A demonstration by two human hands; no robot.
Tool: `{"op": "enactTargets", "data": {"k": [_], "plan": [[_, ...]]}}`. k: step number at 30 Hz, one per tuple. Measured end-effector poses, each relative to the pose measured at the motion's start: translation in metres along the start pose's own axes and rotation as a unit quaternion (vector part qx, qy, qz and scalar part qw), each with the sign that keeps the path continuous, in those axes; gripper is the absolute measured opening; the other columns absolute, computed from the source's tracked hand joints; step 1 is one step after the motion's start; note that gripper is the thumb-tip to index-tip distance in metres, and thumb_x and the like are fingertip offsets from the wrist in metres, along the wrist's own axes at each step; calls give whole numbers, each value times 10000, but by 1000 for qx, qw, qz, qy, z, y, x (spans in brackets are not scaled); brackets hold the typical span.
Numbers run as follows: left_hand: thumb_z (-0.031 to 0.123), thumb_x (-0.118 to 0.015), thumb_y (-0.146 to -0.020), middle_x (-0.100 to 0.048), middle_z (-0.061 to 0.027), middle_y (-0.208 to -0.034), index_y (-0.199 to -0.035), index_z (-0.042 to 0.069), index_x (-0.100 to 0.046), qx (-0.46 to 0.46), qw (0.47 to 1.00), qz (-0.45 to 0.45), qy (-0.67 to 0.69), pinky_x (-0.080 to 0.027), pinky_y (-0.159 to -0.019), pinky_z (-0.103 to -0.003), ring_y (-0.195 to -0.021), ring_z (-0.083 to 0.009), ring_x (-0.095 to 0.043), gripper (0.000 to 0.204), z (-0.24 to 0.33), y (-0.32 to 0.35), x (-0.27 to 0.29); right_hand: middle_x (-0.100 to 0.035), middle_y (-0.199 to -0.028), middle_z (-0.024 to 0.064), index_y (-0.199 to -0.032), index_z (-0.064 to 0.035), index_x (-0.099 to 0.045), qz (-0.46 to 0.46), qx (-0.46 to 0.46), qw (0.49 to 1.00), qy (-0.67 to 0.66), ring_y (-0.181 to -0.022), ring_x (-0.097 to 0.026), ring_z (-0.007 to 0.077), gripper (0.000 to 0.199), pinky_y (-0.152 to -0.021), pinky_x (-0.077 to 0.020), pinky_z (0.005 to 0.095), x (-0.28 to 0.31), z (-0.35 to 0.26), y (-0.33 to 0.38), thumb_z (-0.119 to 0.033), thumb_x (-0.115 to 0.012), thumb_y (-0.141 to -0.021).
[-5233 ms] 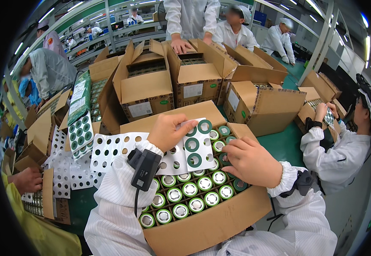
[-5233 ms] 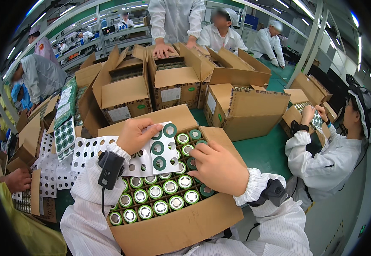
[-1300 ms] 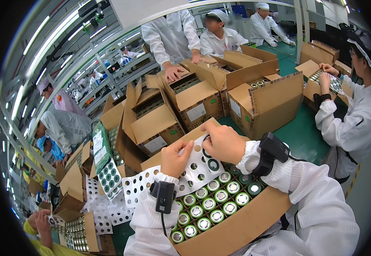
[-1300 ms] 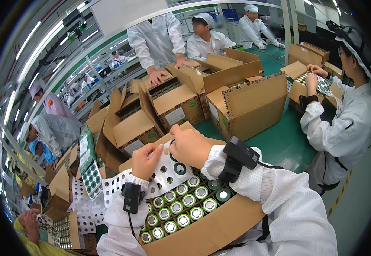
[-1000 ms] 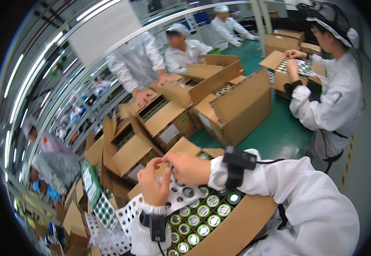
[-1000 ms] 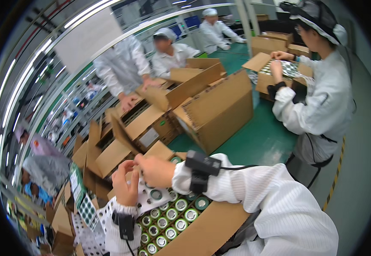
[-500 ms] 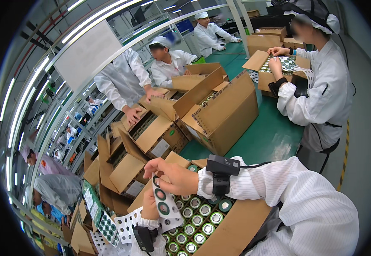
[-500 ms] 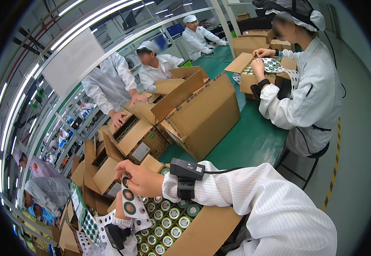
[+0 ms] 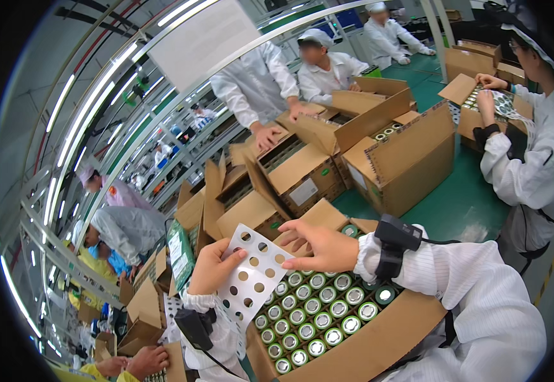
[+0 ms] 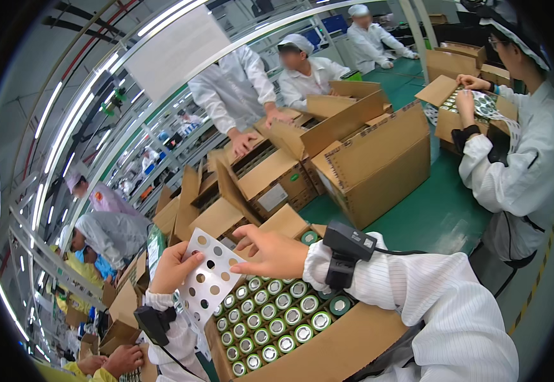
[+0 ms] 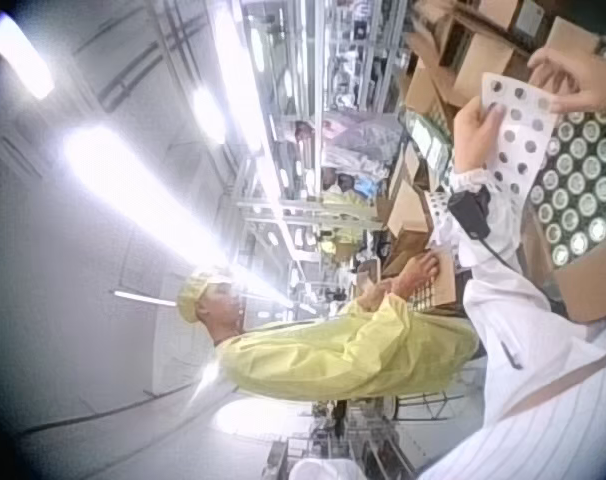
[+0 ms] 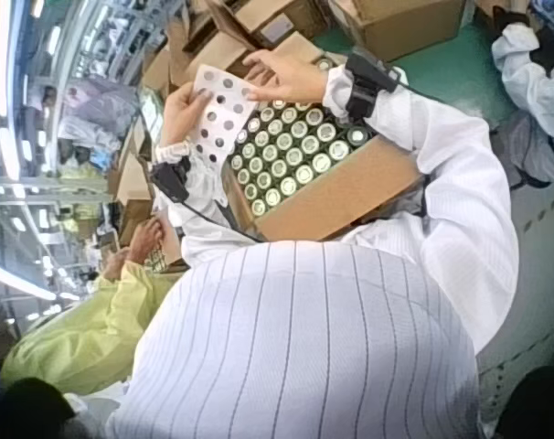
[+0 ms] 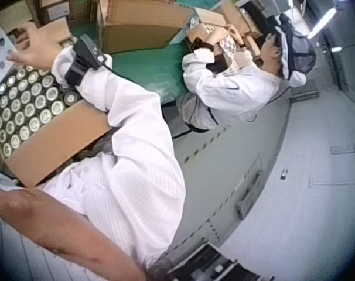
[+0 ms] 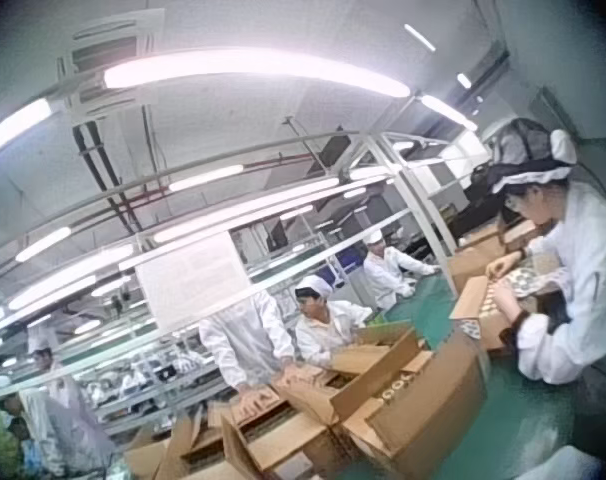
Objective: Applying circular green adhesive insulators to the tops of cylindrical batteries arranged in a box.
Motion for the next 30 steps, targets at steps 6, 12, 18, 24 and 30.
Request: {"op": "enactTargets", "data": {"k": [6, 12, 18, 24, 30], "plan": [[142, -611, -846, -613, -3, -743, -920, -27, -603, -27, 998, 37, -52, -423, -583, -227, -657, -60, -521, 185, 3, -16, -16, -630, -948, 186, -1218, -2, -395, 0, -56, 998, 38, -795, -647, 208, 503, -687, -506, 313, 5, 2, 0, -217, -644, -837], [126, -621, -837, -592, 11, -766, -931, -2, -593, -97, 992, 47, 61, -424, -630, -221, -694, -55, -505, 161, -25, -38, -59, -624, -885, 207, -1182, -8, -507, 106, 72, 980, 152, -755, -615, 341, 407, -674, -493, 383, 4, 0, 3, -82, -552, -785], [82, -604, -825, -581, 53, -805, -907, 49, -592, -45, 975, 13, 215, -367, -587, -169, -688, -11, -481, 89, -57, -43, -80, -512, -700, 79, -1195, -30, -532, 75, 162, 889, 421, -618, -566, 231, 481, -534, -472, 348, -13, -1, 8, -27, -559, -715], [209, -508, -873, -577, 31, -884, -1076, 44, -555, -75, 903, -49, 421, -363, -643, -163, -776, -20, -494, 267, -35, -43, -89, -506, -743, 66, -1257, 18, -459, 27, 107, 841, 530, -616, -568, 211, 529, -492, -482, 308, -16, 4, 12, -53, -535, -739], [221, -554, -889, -593, -10, -968, -1164, 5, -519, -58, 952, -12, 302, -399, -760, -193, -875, -54, -526, 351, -47, -39, -88, -522, -753, 74, -1255, 21, -457, 41, 108, 839, 531, -584, -562, 228, 511, -501, -487, 311, -20, 6, 11, -46, -525, -753]]}}
Point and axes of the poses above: each hand's wrist, its own y-axis away from the middle knuckle, its own x-axis out of the back of the hand, z = x × y, the point moved 4 cm from there along -y, towards the middle knuckle
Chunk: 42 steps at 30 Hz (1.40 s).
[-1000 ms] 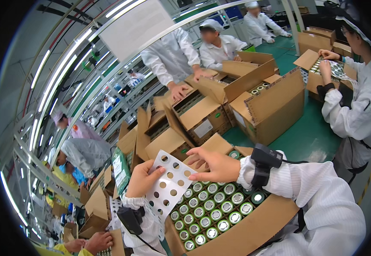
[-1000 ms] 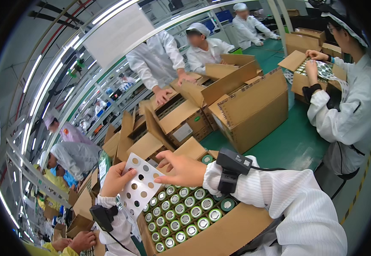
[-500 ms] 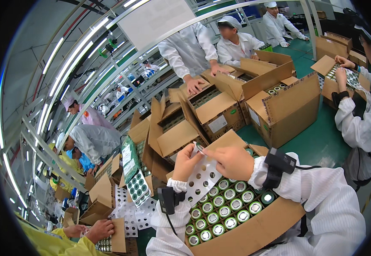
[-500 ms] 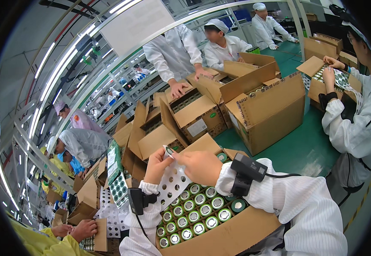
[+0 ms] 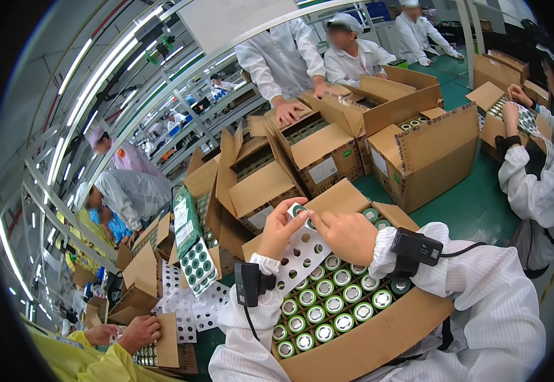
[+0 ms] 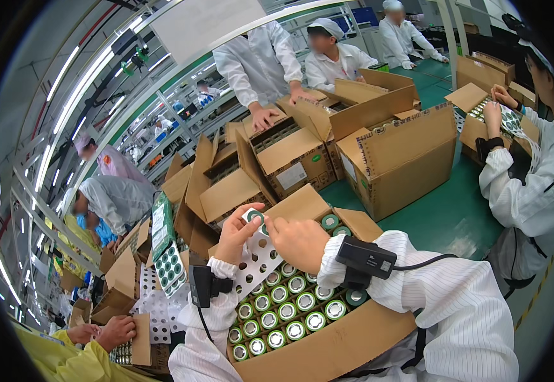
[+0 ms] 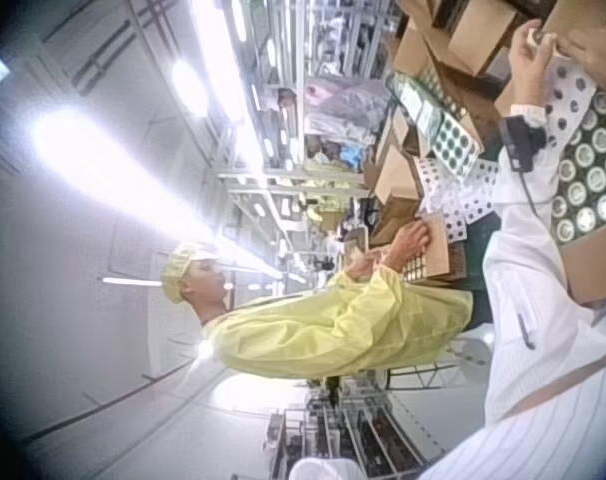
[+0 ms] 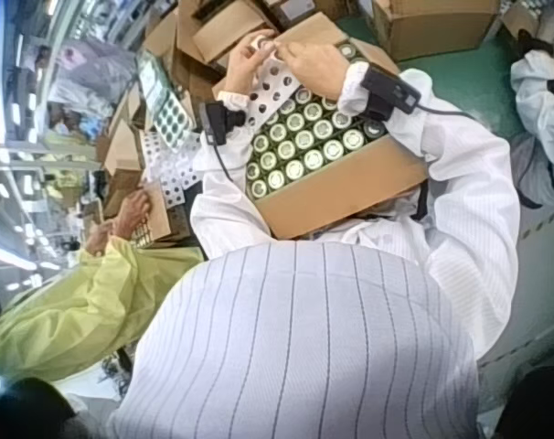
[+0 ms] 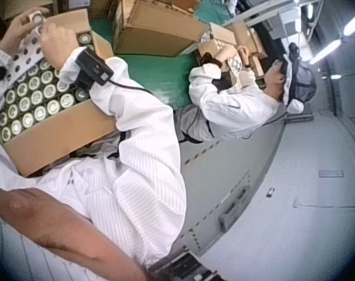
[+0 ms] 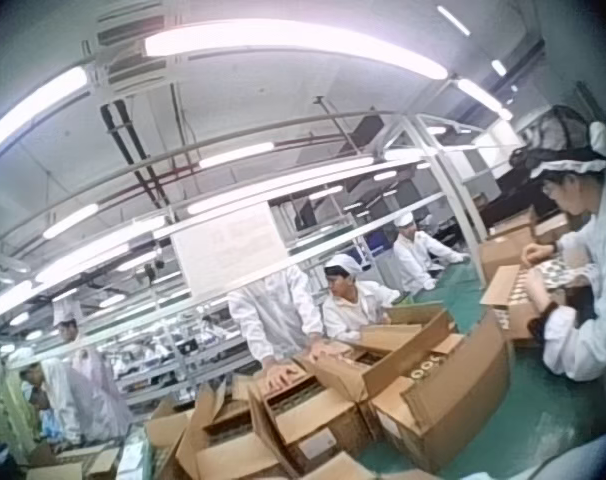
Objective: Applying circular green adhesive insulators to the tops of cylindrical batteries arranged in a box.
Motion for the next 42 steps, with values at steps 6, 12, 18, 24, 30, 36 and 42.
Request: {"op": "enactTargets", "data": {"k": [6, 12, 18, 24, 30, 36, 42], "plan": [[58, -630, -841, -614, -12, -892, -1146, -11, -535, 10, 998, 54, -4, -444, -687, -175, -768, -49, -558, 327, 2, 0, 5, -540, -880, 123, -1185, 26, -477, 12, -7, 995, -102, -801, -581, 276, 548, -629, -495, 375, 18, 2, -3, -300, -627, -771], [46, -640, -830, -646, -47, -905, -1144, -38, -546, -25, 995, 91, 26, -454, -643, -172, -768, -60, -590, 338, 2, 0, 6, -595, -864, 167, -1155, 54, -461, -111, -225, 901, -353, -785, -613, 273, 679, -670, -490, 348, 3, 22, -6, -539, -545, -834], [56, -662, -814, -657, -38, -835, -1119, -44, -563, -29, 993, 108, -30, -455, -621, -173, -714, -55, -589, 336, 10, 3, 2, -624, -778, 150, -1087, 60, -491, -88, -218, 911, -338, -719, -627, 248, 591, -648, -492, 331, -1, 21, -5, -432, -653, -802], [95, -659, -825, -653, -25, -824, -1086, -32, -587, 12, 993, 108, -46, -430, -610, -159, -700, -37, -569, 299, 10, 4, 7, -633, -751, 137, -884, 22, -586, -97, -189, 913, -348, -625, -610, 245, 302, -550, -472, 335, -7, 28, -4, -248, -682, -789], [212, -638, -856, -631, 18, -770, -990, -8, -630, 21, 997, 56, 39, -363, -579, -159, -649, -24, -511, 258, 8, 7, 15, -613, -675, 70, -917, 17, -603, -92, -200, 871, -438, -418, -527, 105, 232, -377, -411, 243, -10, 28, -4, -195, -646, -834], [222, -641, -857, -580, 48, -673, -818, 9, -629, -4, 994, 101, -50, -345, -527, -176, -577, -20, -458, 217, 6, 4, 17, -614, -677, 171, -812, 13, -616, -79, -206, 889, -402, -631, -607, 321, 295, -603, -467, 374, -3, 26, -5, -275, -671, -776], [268, -629, -870, -448, 72, -578, -690, 30, -577, -61, 977, 142, -147, -275, -483, -191, -550, -16, -354, 303, 9, 3, 13, -609, -637, 152, -797, 5, -618, -118, -178, 921, -326, -619, -605, 318, 338, -610, -467, 387, -8, 28, -5, -324, -683, -753]]}}
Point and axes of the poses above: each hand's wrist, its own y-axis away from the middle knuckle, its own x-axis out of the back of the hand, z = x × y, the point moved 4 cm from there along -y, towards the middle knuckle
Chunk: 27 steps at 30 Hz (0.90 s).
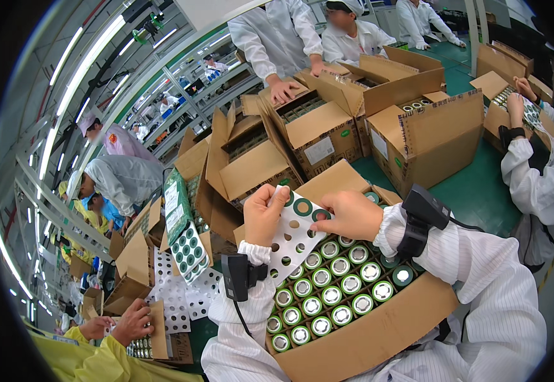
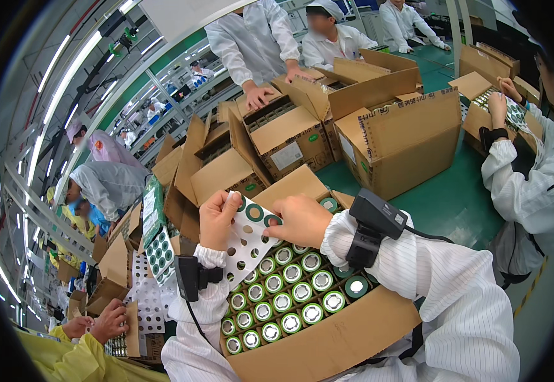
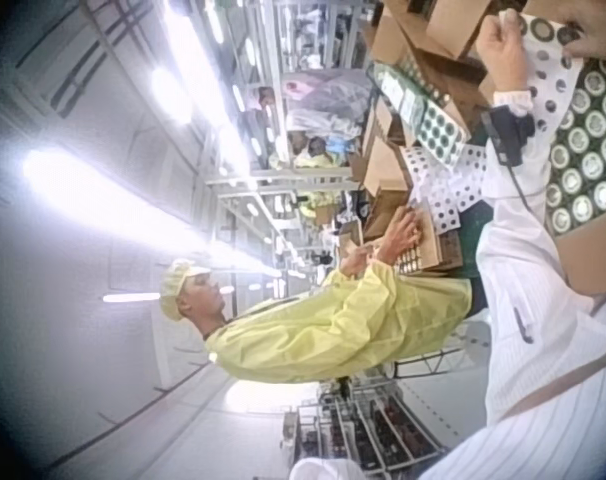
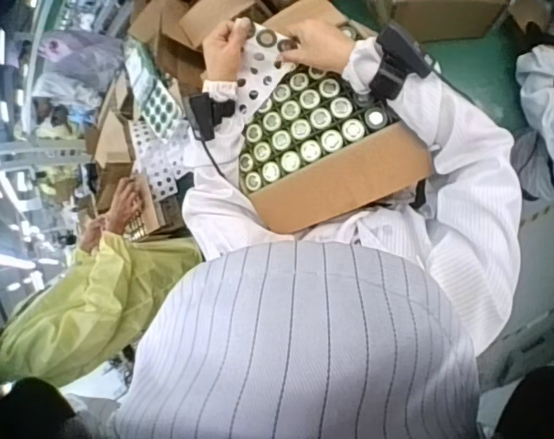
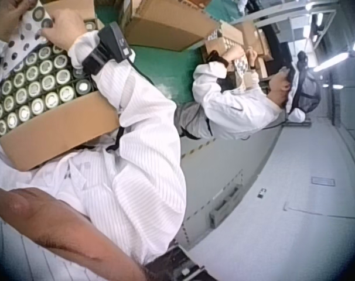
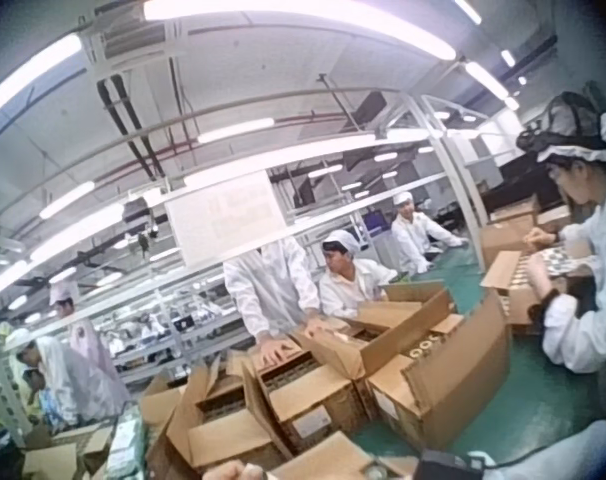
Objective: Applying circular green adhesive insulators to the tops of cylindrical batteries arranged in a box.
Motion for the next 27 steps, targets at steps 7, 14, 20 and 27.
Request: {"op": "enactTargets", "data": {"k": [7, 14, 20, 27], "plan": [[251, -634, -865, -488, 56, -608, -724, 25, -570, -3, 999, 19, 32, -301, -490, -185, -551, -28, -393, 274, -1, 2, 10, -648, -660, 127, -887, 24, -637, -46, -66, 990, -115, -578, -640, 216, 251, -537, -481, 333, 3, -10, 2, -220, -593, -847], [13, -706, -753, -659, -61, -825, -914, -7, -587, 75, 984, -108, 119, -476, -578, -223, -643, -93, -583, 200, 12, 6, -4, -655, -664, 112, -919, 28, -633, -43, -79, 984, -151, -552, -633, 173, 247, -506, -478, 309, 5, -7, 3, -202, -554, -878], [41, -712, -760, -652, -53, -788, -869, -6, -599, 103, 982, -112, 115, -459, -529, -217, -580, -89, -563, 165, 4, 6, -1, -621, -660, 61, -894, 34, -593, -27, -81, 987, -136, -440, -536, 106, 296, -386, -421, 244, 2, 2, 1, -252, -644, -834], [83, -726, -763, -651, -49, -782, -827, 2, -607, 97, 983, -104, 118, -465, -492, -211, -597, -86, -578, 158, 1, 5, -3, -615, -664, 134, -803, 31, -588, -8, -30, 993, -112, -508, -590, 198, 343, -458, -450, 314, 5, 1, 0, -263, -746, -721]]}}
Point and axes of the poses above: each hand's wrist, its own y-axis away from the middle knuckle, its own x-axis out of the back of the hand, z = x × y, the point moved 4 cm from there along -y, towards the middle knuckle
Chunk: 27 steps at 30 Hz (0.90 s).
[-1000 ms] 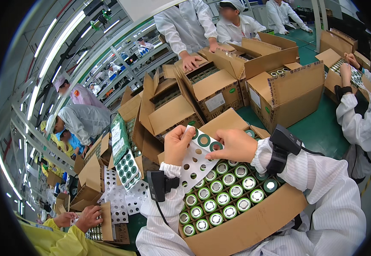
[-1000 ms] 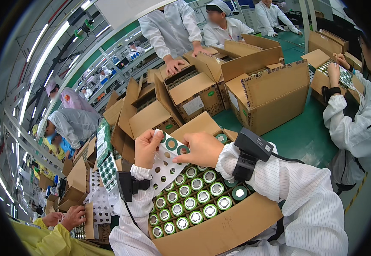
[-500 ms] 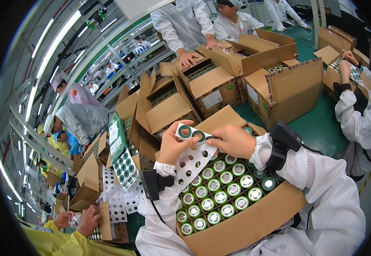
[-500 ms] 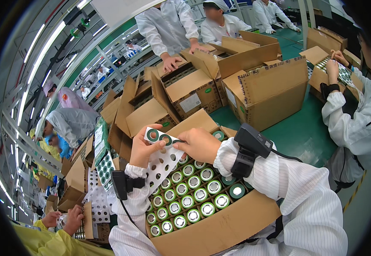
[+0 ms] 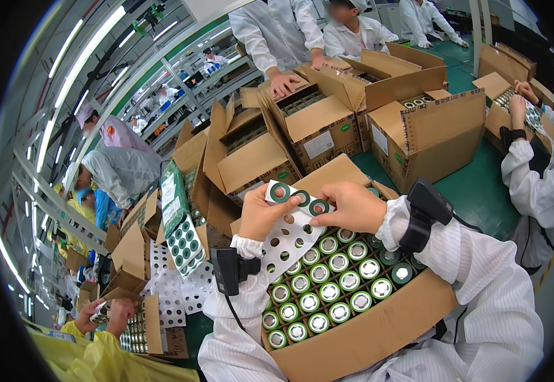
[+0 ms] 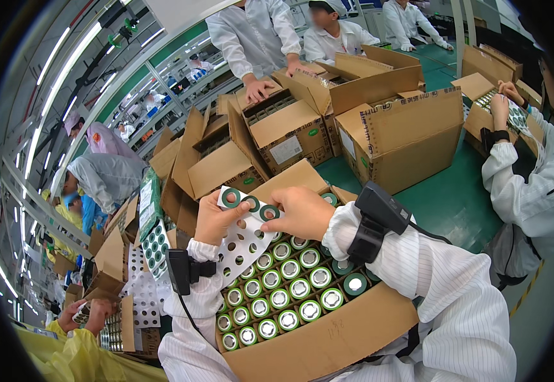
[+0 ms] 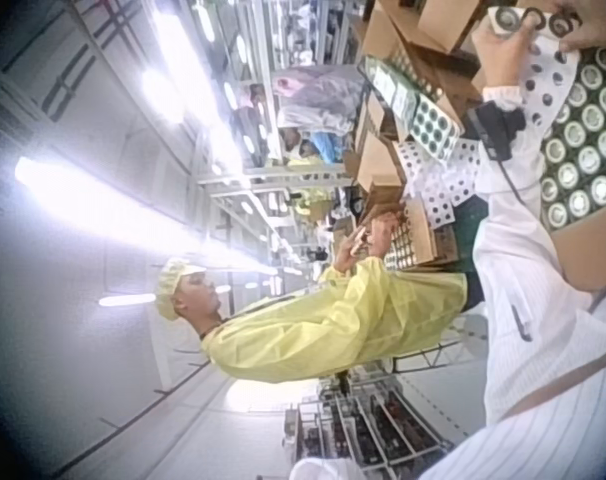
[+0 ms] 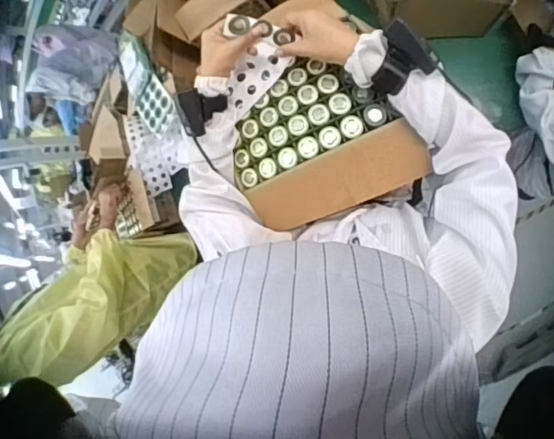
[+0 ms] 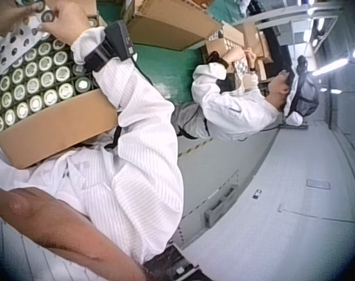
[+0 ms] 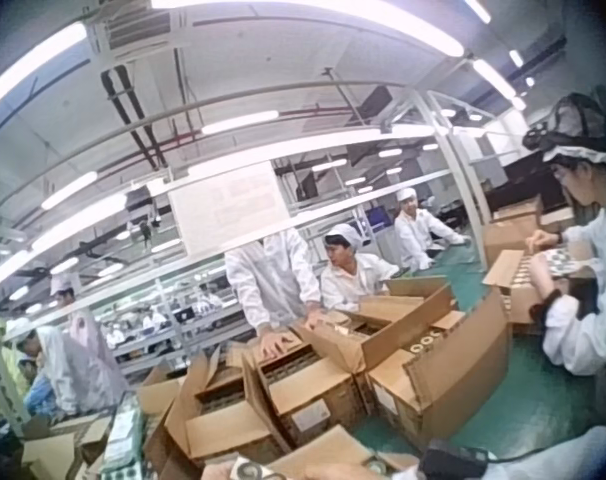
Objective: Applying circular green adhesive insulators to the tops of cylindrical batteries arranged in a box.
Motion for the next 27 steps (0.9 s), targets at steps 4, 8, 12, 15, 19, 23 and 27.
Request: {"op": "enactTargets", "data": {"k": [4, 8, 12, 15, 19, 23, 27], "plan": [[93, -730, -762, -643, -38, -777, -852, 5, -606, -2, 1000, 13, -10, -479, -495, -215, -631, -92, -592, 177, 1, 2, 4, -608, -641, 137, -804, 24, -617, -18, -7, 1000, 13, -523, -572, 201, 303, -498, -438, 327, 1, 1, -2, -250, -728, -738], [138, -686, -810, -635, -30, -826, -947, 8, -582, -27, 998, -30, 45, -483, -573, -213, -730, -86, -595, 216, 6, 4, -1, -604, -629, 139, -796, 22, -634, -10, 0, 1000, 4, -524, -555, 207, 294, -527, -430, 332, 0, 8, -3, -256, -717, -749], [224, -619, -867, -628, -22, -865, -1005, 13, -561, -83, 992, -81, 52, -457, -646, -181, -779, -77, -585, 259, 9, 3, 3, -604, -622, 134, -795, 23, -640, -15, -2, 1000, -4, -531, -552, 203, 301, -533, -431, 329, 1, 9, -3, -268, -709, -757], [290, -561, -906, -583, 22, -755, -919, 17, -577, -45, 999, -19, -2, -382, -591, -156, -662, -41, -513, 274, 2, 1, 5, -609, -626, 130, -799, 23, -643, -17, -5, 1000, -8, -530, -550, 189, 298, -528, -430, 322, 0, 12, -4, -266, -704, -763], [301, -537, -926, -449, 70, -618, -755, 35, -558, -101, 989, 56, -96, -266, -503, -191, -572, -17, -352, 316, 1, -1, 11, -628, -630, 94, -805, 19, -653, -24, -3, 999, -44, -503, -536, 140, 282, -495, -424, 293, -2, 9, -4, -261, -685, -785], [327, -520, -933, -416, 78, -585, -689, 48, -529, -155, 975, 95, -127, -243, -484, -200, -550, -16, -319, 371, 5, -1, 11, -635, -617, 50, -808, 7, -665, -66, -36, 997, -8, -467, -510, 102, 274, -462, -414, 272, 2, -5, -1, -267, -660, -811], [338, -518, -933, -417, 78, -585, -677, 51, -519, -174, 969, 120, -131, -249, -483, -207, -547, -20, -318, 385, 2, -1, 15, -632, -600, 19, -797, -10, -675, -94, -80, 991, -56, -446, -486, 80, 284, -441, -396, 262, -3, -6, 1, -285, -623, -844]]}}
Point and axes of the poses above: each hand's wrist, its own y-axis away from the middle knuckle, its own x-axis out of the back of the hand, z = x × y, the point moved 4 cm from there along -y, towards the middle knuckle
